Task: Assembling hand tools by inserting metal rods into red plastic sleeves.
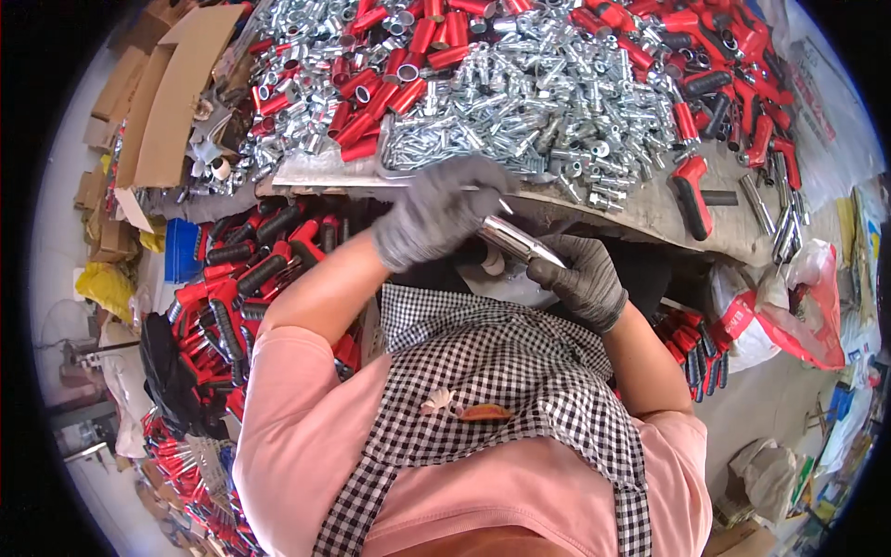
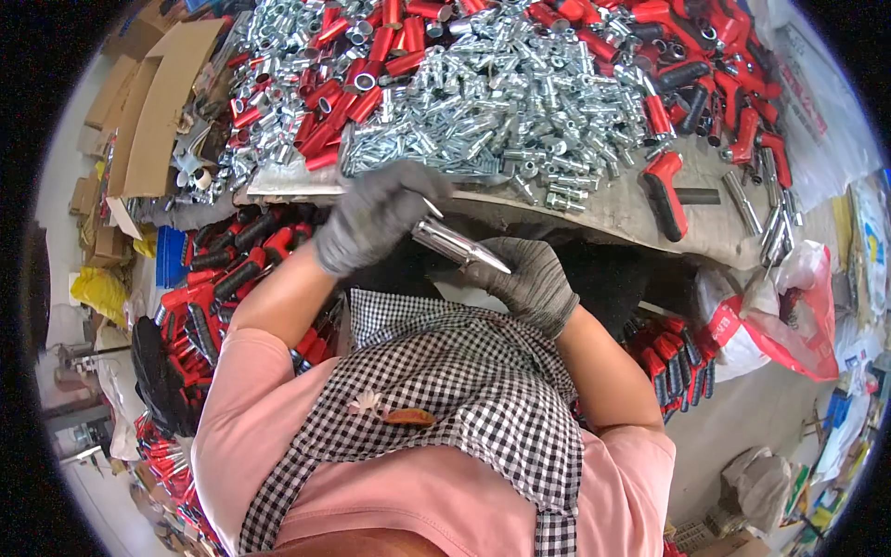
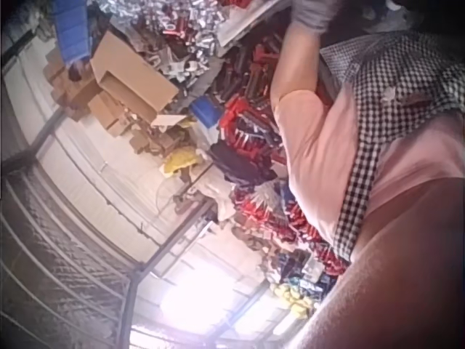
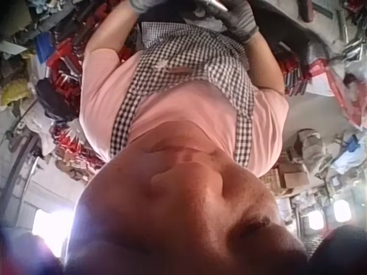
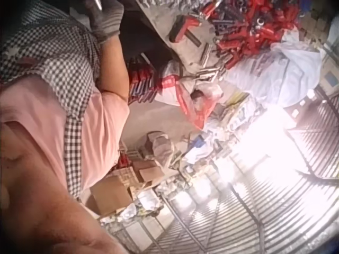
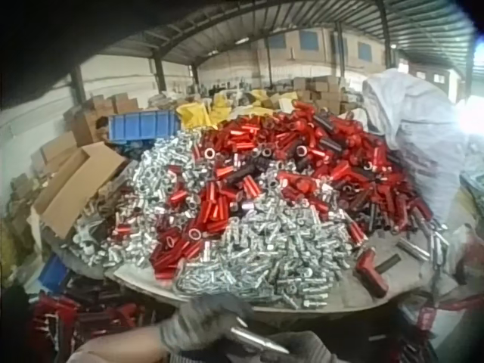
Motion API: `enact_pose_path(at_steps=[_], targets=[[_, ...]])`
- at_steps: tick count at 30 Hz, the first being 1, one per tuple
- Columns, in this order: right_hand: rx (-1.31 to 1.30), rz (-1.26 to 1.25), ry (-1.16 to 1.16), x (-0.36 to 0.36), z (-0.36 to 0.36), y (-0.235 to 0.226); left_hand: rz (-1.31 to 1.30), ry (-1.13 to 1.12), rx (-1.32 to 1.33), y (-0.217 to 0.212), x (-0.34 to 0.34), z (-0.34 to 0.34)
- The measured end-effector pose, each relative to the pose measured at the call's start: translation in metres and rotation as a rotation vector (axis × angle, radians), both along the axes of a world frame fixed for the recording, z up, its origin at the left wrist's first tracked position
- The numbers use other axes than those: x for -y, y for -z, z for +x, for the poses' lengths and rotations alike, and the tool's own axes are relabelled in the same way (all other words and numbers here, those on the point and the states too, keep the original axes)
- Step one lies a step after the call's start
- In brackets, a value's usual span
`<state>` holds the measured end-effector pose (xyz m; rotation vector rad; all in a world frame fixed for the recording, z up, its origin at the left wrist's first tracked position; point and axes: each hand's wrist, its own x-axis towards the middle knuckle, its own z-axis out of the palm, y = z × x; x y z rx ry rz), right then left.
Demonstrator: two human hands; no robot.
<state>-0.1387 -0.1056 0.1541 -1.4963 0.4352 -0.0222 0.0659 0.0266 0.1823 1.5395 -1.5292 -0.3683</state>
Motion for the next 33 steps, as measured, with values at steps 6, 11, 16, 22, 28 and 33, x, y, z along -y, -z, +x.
enact_pose_path(at_steps=[6,11,16,22,28,33], targets=[[0.009,-0.177,-0.034,-0.01,-0.002,0.001,0.046,-0.212,-0.429,0.014,-0.008,-0.042],[0.22,-0.811,0.025,-0.021,-0.002,-0.012,0.017,-0.223,-0.135,0.013,-0.014,-0.046],[0.255,-0.953,0.045,-0.026,0.0,-0.019,-0.085,-0.162,-0.146,0.013,-0.018,-0.044],[0.339,-1.078,0.057,-0.022,-0.003,-0.021,-0.14,0.183,-0.176,0.011,-0.025,-0.025],[0.355,-1.232,0.072,-0.021,-0.004,-0.014,-0.303,0.07,0.489,0.017,-0.028,-0.034],[0.422,-1.364,-0.011,-0.026,-0.007,-0.012,0.556,0.189,-0.15,-0.036,-0.026,-0.024]])
